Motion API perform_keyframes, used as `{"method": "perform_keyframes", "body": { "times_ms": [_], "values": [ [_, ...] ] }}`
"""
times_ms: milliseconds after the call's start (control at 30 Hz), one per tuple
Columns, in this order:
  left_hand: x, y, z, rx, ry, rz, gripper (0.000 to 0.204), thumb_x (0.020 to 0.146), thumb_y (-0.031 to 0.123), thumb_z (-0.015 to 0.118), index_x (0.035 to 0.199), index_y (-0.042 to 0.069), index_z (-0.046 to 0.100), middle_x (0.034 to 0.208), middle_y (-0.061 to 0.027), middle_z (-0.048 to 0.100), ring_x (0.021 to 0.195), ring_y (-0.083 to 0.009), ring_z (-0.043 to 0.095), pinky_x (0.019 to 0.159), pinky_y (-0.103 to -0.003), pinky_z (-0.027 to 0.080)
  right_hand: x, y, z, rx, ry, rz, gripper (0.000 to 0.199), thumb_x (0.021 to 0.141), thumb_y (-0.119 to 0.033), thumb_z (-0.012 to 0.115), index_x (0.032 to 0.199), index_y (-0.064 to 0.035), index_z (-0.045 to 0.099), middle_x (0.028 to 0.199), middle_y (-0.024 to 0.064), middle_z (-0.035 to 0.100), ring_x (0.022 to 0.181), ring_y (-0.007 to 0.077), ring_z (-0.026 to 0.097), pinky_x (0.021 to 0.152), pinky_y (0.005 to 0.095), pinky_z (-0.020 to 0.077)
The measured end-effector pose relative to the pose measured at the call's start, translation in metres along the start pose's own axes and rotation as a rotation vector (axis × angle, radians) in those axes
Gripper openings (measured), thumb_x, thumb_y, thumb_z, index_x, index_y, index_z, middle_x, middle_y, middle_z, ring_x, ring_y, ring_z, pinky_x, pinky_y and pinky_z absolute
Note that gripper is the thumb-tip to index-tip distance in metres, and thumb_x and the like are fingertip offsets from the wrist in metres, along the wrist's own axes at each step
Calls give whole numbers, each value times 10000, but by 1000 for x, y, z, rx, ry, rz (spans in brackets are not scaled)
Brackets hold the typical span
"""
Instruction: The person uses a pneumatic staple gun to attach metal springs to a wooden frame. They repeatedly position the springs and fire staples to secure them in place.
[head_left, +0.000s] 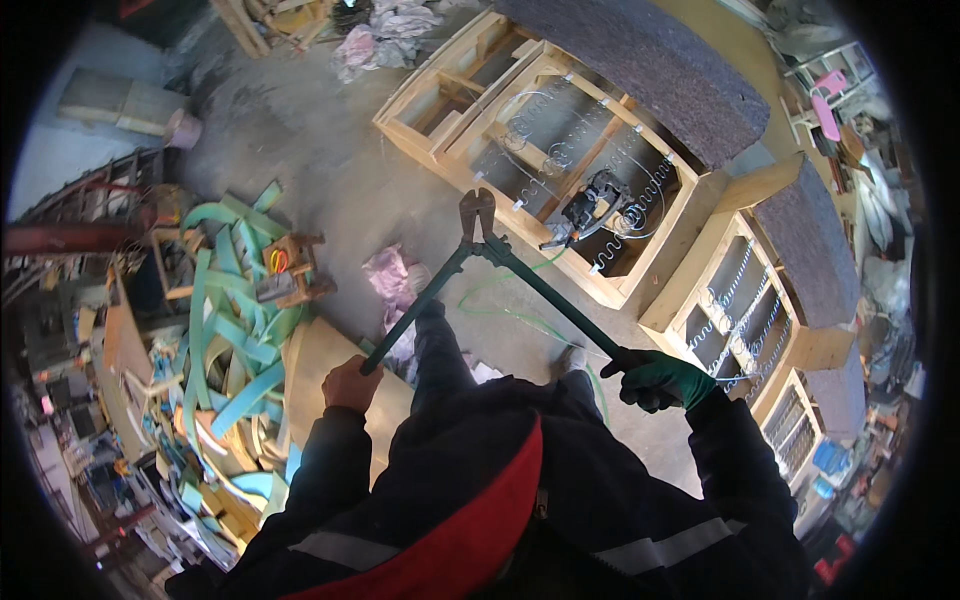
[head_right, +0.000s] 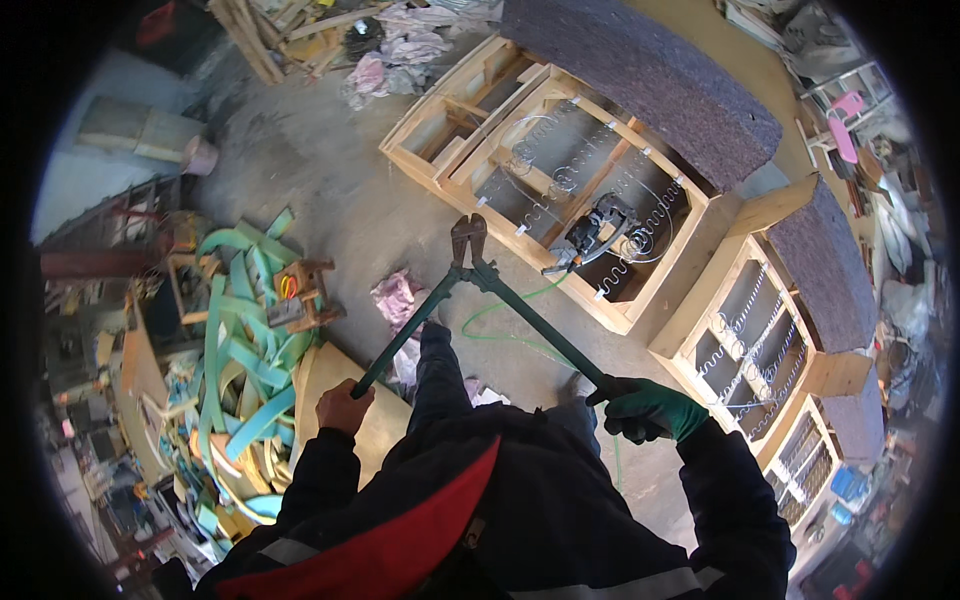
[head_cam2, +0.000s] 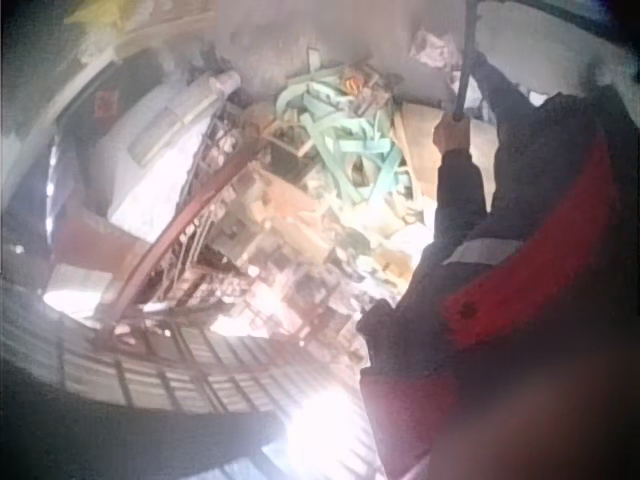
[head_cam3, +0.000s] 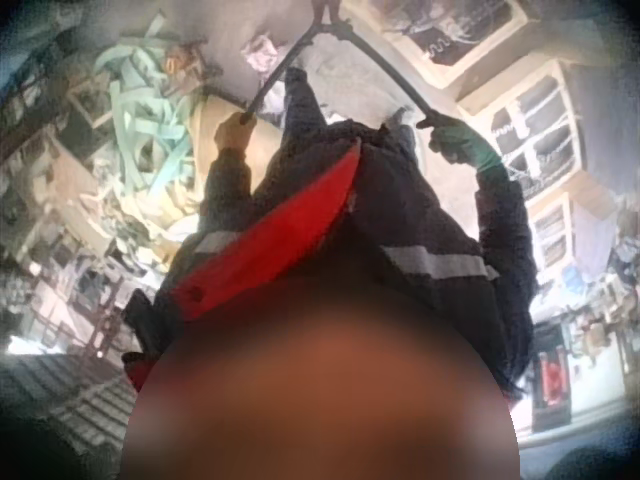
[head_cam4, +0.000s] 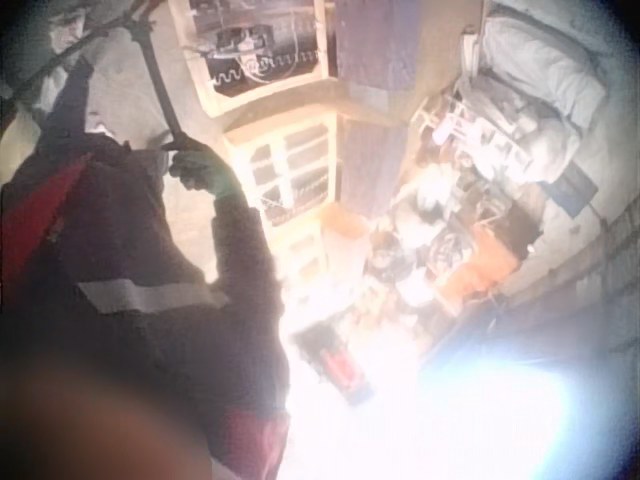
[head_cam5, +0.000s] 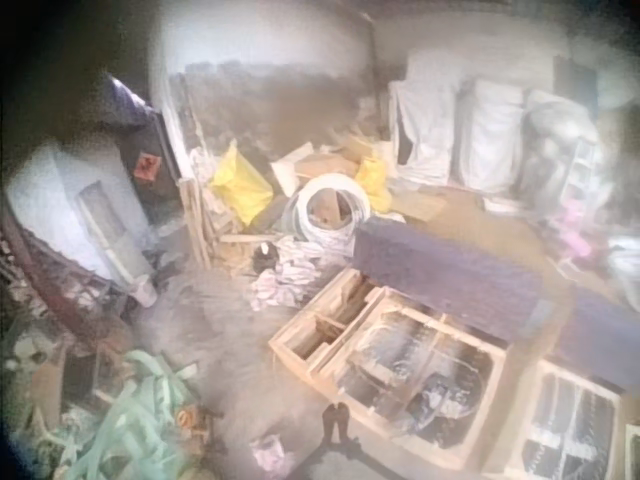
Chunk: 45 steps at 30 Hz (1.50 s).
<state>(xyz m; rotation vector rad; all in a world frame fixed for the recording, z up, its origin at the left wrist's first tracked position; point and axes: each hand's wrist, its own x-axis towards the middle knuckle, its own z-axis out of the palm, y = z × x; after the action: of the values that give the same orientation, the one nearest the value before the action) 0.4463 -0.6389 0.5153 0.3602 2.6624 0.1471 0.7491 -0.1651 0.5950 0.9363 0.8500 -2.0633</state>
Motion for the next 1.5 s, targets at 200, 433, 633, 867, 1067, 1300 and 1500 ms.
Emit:
{"method": "perform_keyframes", "body": {
  "times_ms": [200, 433, 633, 867, 1067, 1300, 1500],
  "values": [
    [221, -56, -18, 69, -223, 170, 419, 896, 543, 731, 950, 130, 762, 841, -175, 751, 864, -428, 729, 766, -550, 559, 103, -108, 66, 121, 146, 17, 432, 954, -189, 710, 1352, -33, 645, 834, 74, 705, 544, 83, 548, 500, 235, 426],
    [420, -21, -10, 77, -212, 403, 438, 909, 531, 723, 908, 94, 743, 871, -199, 745, 867, -439, 719, 768, -559, 556, 195, -231, 49, 154, 317, -41, 337, 1033, -166, 633, 1325, -14, 705, 841, 65, 746, 523, 41, 521, 480, 200, 389],
    [514, 30, 45, 63, -231, 379, 457, 904, 529, 723, 876, 73, 731, 816, -212, 725, 833, -449, 710, 731, -566, 547, 262, -291, -39, 214, 328, -94, 340, 1029, -126, 589, 1315, 22, 696, 875, 89, 718, 569, 75, 490, 504, 237, 371],
    [566, 75, 75, 38, -213, 343, 472, 901, 516, 725, 843, 47, 706, 774, -220, 704, 792, -459, 697, 686, -556, 532, 294, -362, -102, 119, 268, -115, 328, 981, -148, 651, 1264, 3, 718, 854, 78, 733, 512, 69, 541, 460, 213, 426],
    [579, 103, 89, 25, -308, 244, 427, 911, 498, 700, 909, 72, 727, 823, -207, 733, 854, -451, 712, 768, -559, 554, 287, -420, -118, 103, 397, -12, 329, 958, -151, 673, 1257, -16, 694, 853, 83, 749, 503, 58, 542, 457, 205, 425],
    [558, 98, 93, -19, -317, 250, 436, 924, 508, 703, 1051, 95, 761, 978, -209, 747, 946, -420, 719, 813, -544, 561, 271, -454, -118, 97, 420, 126, 248, 967, -212, 680, 1118, -15, 682, 855, 92, 727, 515, 103, 544, 455, 265, 394],
    [576, 94, 97, -68, -316, 264, 436, 918, 506, 712, 958, 75, 756, 925, -213, 735, 913, -425, 704, 796, -555, 547, 293, -469, -116, 98, 364, 95, 288, 948, -181, 702, 1187, -21, 683, 807, 63, 724, 484, 48, 504, 443, 219, 363]
  ]
}}
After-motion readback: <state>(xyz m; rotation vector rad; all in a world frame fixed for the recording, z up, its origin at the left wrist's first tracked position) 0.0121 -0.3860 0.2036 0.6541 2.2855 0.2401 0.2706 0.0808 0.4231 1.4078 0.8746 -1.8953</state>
